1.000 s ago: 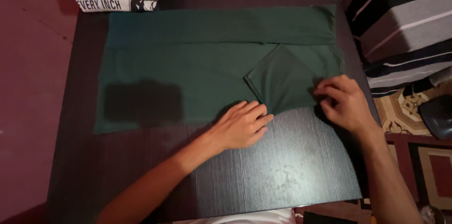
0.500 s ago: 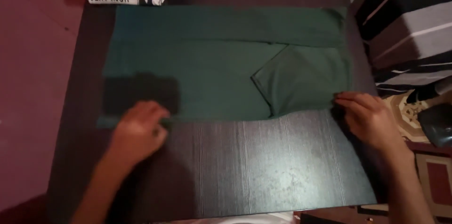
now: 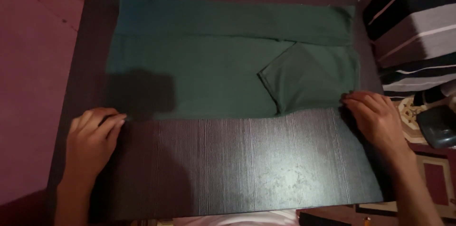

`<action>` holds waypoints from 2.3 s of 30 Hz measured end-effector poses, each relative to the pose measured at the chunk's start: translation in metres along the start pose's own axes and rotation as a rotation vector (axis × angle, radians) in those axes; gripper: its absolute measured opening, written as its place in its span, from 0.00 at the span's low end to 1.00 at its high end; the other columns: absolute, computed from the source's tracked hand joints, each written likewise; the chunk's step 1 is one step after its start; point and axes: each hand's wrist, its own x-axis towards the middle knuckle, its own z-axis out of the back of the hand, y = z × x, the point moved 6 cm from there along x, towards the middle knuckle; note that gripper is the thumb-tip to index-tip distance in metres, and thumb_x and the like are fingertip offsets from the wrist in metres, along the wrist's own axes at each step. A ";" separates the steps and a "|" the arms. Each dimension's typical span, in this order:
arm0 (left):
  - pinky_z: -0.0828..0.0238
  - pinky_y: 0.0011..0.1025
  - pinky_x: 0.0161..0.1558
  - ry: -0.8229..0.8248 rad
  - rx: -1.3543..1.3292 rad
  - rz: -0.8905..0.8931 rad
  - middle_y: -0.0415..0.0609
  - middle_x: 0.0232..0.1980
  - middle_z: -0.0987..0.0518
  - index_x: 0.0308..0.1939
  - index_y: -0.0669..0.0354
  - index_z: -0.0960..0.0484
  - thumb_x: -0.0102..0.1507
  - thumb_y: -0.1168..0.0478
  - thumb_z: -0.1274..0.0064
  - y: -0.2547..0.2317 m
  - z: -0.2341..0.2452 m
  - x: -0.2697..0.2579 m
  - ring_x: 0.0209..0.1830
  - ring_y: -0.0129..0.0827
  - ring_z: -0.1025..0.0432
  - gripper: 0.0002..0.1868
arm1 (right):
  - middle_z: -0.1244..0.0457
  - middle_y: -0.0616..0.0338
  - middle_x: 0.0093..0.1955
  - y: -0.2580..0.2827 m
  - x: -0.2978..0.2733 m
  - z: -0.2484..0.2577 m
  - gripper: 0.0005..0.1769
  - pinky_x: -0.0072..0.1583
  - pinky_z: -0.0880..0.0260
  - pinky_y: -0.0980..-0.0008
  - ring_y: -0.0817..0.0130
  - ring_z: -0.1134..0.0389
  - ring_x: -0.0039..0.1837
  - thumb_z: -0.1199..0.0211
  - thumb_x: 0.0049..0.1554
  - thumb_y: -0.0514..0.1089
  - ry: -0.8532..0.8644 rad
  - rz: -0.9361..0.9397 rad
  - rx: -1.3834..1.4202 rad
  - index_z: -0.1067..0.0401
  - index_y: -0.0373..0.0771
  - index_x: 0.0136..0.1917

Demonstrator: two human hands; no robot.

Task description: The person folds a light gray polo shirt and a dark green polo shirt on a dark table. Each shirt is laid flat, sleeves are folded inward, and the body is folded into a compact rectangle. The folded shirts are stacked on a pile of other folded clothes.

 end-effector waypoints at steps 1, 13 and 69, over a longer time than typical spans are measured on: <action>0.35 0.34 0.56 -0.014 0.000 -0.020 0.44 0.53 0.20 0.47 0.58 0.15 0.64 0.67 0.38 -0.001 0.002 -0.001 0.52 0.35 0.27 0.07 | 0.31 0.63 0.63 -0.004 -0.005 -0.003 0.16 0.65 0.36 0.64 0.63 0.32 0.63 0.33 0.56 0.37 -0.005 -0.002 0.025 0.22 0.39 0.59; 0.40 0.38 0.59 -0.011 -0.162 0.019 0.55 0.57 0.20 0.46 0.67 0.22 0.66 0.72 0.50 0.008 0.016 0.015 0.52 0.46 0.30 0.06 | 0.33 0.46 0.63 -0.034 -0.013 0.009 0.16 0.65 0.33 0.60 0.55 0.32 0.61 0.34 0.55 0.24 -0.010 -0.188 0.461 0.25 0.28 0.58; 0.33 0.44 0.63 -0.011 -0.364 -0.183 0.56 0.56 0.18 0.57 0.58 0.16 0.67 0.55 0.47 -0.126 -0.119 0.200 0.63 0.48 0.26 0.17 | 0.33 0.52 0.66 0.078 0.157 -0.058 0.18 0.65 0.31 0.59 0.54 0.33 0.72 0.34 0.60 0.48 -0.219 0.024 -0.070 0.23 0.39 0.61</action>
